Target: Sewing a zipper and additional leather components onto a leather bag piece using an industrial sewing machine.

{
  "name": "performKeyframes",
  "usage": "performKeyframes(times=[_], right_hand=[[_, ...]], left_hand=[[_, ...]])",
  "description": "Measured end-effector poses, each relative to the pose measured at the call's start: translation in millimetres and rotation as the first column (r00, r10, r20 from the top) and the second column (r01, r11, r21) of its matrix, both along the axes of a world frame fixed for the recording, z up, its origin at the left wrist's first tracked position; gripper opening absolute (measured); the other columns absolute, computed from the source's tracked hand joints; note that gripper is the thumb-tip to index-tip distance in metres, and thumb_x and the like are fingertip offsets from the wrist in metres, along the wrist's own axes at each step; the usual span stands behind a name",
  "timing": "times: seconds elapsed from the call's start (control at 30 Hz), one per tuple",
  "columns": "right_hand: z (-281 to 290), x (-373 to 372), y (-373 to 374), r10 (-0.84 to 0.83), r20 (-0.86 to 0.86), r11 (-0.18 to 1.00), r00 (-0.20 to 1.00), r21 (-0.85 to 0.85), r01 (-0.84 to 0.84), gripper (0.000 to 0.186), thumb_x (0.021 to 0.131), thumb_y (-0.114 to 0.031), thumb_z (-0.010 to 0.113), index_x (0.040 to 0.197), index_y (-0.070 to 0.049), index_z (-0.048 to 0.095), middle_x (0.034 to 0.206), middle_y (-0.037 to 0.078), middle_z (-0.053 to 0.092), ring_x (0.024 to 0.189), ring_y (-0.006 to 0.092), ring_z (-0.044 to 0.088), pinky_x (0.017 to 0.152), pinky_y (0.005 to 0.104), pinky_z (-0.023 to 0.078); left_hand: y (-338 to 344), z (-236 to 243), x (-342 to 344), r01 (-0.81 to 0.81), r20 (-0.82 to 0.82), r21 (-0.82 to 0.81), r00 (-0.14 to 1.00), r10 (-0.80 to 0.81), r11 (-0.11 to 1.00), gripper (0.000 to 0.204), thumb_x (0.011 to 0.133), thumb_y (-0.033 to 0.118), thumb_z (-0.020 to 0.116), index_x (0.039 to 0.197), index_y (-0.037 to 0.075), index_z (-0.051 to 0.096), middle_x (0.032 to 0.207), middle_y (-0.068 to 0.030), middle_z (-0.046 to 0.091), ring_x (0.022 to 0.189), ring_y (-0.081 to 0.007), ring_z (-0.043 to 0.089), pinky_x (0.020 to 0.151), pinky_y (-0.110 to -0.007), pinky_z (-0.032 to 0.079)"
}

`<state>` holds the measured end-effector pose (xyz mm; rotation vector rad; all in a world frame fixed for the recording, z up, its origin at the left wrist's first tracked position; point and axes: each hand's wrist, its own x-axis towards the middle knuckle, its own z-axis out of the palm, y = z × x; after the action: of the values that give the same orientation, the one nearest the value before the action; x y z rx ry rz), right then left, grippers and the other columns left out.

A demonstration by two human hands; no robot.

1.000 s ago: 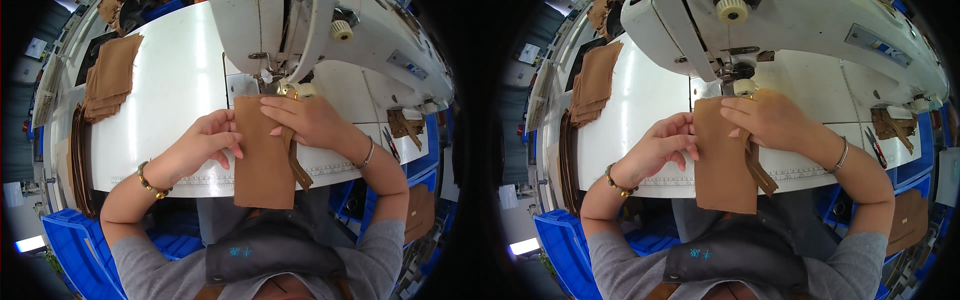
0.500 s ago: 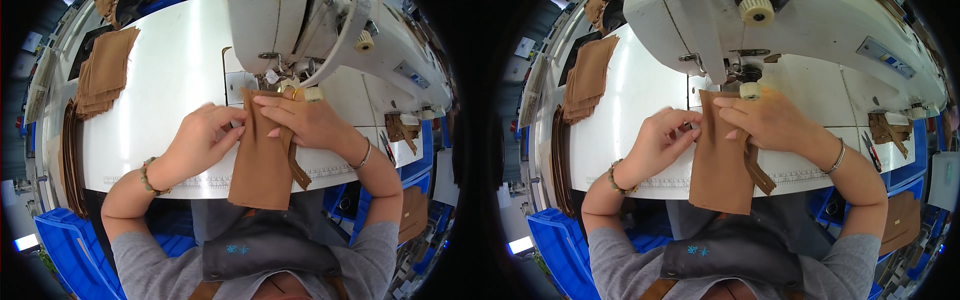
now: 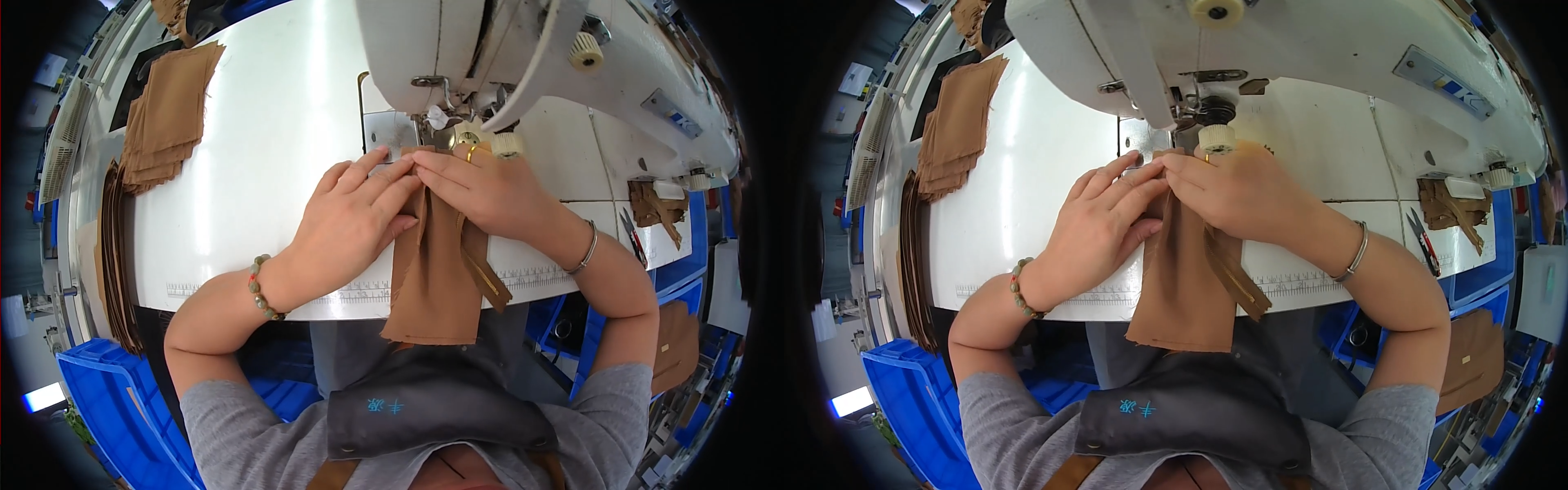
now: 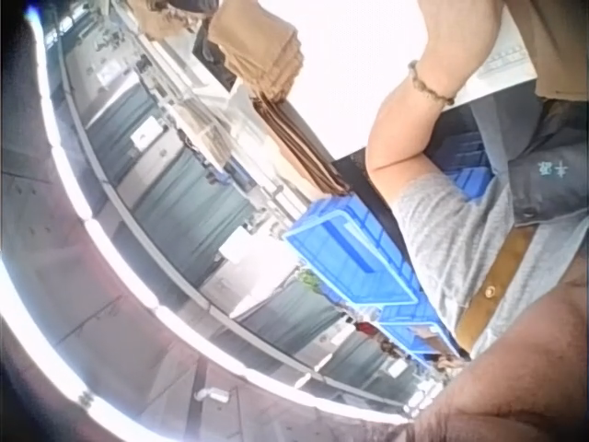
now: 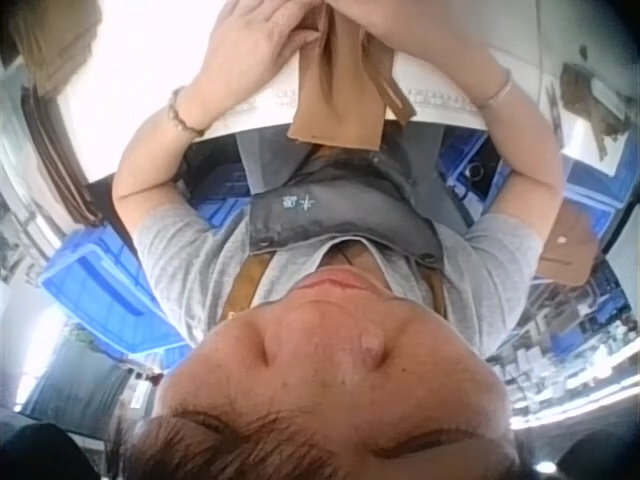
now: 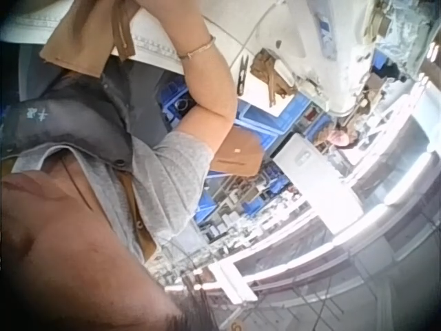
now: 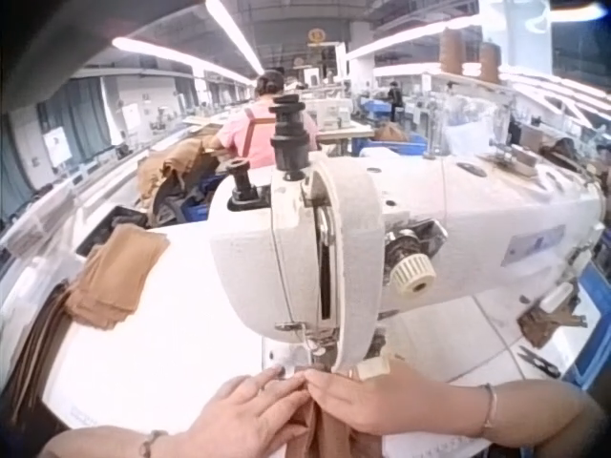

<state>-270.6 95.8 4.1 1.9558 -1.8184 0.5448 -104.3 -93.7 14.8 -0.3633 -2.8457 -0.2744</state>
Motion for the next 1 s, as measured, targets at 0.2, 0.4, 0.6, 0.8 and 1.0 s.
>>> performKeyframes(times=[0.2, 0.4, 0.6, 0.8, 1.0], right_hand=[[1, -1, 6, 0.007, -0.014, 0.999, 1.000, 0.034, -0.007, 0.019, 0.080, -0.008, 0.067, 0.097, -0.001, 0.071, 0.116, 0.005, 0.074, 0.069, 0.0171, 0.066, 0.055, 0.0314, 0.051], [-1, -2, 7, -0.010, -0.010, 1.000, 1.000, 0.012, 0.010, 0.020, 0.080, -0.010, 0.068, 0.099, -0.002, 0.071, 0.115, 0.007, 0.074, 0.070, 0.0191, 0.068, 0.059, 0.0328, 0.054], [-4, -19, 3, -0.041, -0.002, 0.999, 0.999, 0.000, 0.041, 0.023, 0.083, -0.011, 0.068, 0.105, -0.005, 0.072, 0.101, 0.005, 0.075, 0.074, 0.0246, 0.069, 0.064, 0.0353, 0.057], [-8, -26, 5, -0.052, -0.008, 0.998, 0.999, 0.036, 0.052, 0.023, 0.082, -0.012, 0.069, 0.104, -0.007, 0.072, 0.084, 0.006, 0.071, 0.076, 0.0260, 0.068, 0.065, 0.0372, 0.057], [-13, -33, 4, -0.061, -0.017, 0.998, 0.998, -0.015, 0.061, 0.029, 0.082, -0.014, 0.069, 0.111, -0.011, 0.074, 0.082, 0.005, 0.070, 0.077, 0.0252, 0.069, 0.065, 0.0378, 0.056]], left_hand=[[2, 4, 0, -0.079, 0.034, -0.017, 0.996, 0.080, 0.997, 0.063, 0.091, 0.034, 0.077, 0.145, 0.006, 0.059, 0.146, -0.0088, 0.062, 0.135, -0.0337, 0.056, 0.113, -0.048, 0.043], [3, 6, -6, -0.027, 0.001, -0.100, 1.000, 0.027, 0.995, 0.062, 0.091, 0.038, 0.074, 0.142, 0.005, 0.061, 0.145, -0.0075, 0.061, 0.134, -0.0315, 0.053, 0.113, -0.047, 0.042], [10, 6, -18, -0.088, -0.001, -0.109, 0.996, 0.088, 0.990, 0.061, 0.089, 0.037, 0.077, 0.139, 0.005, 0.064, 0.144, -0.0067, 0.061, 0.131, -0.0303, 0.054, 0.110, -0.045, 0.043], [11, 5, -22, -0.108, -0.021, -0.122, 0.994, 0.106, 0.987, 0.060, 0.088, 0.037, 0.079, 0.137, 0.006, 0.066, 0.144, -0.0054, 0.062, 0.129, -0.0289, 0.056, 0.109, -0.044, 0.044], [5, 1, -29, -0.112, -0.048, -0.094, 0.993, 0.108, 0.989, 0.060, 0.089, 0.038, 0.077, 0.138, 0.006, 0.065, 0.146, -0.0057, 0.062, 0.128, -0.0298, 0.056, 0.108, -0.043, 0.044]])
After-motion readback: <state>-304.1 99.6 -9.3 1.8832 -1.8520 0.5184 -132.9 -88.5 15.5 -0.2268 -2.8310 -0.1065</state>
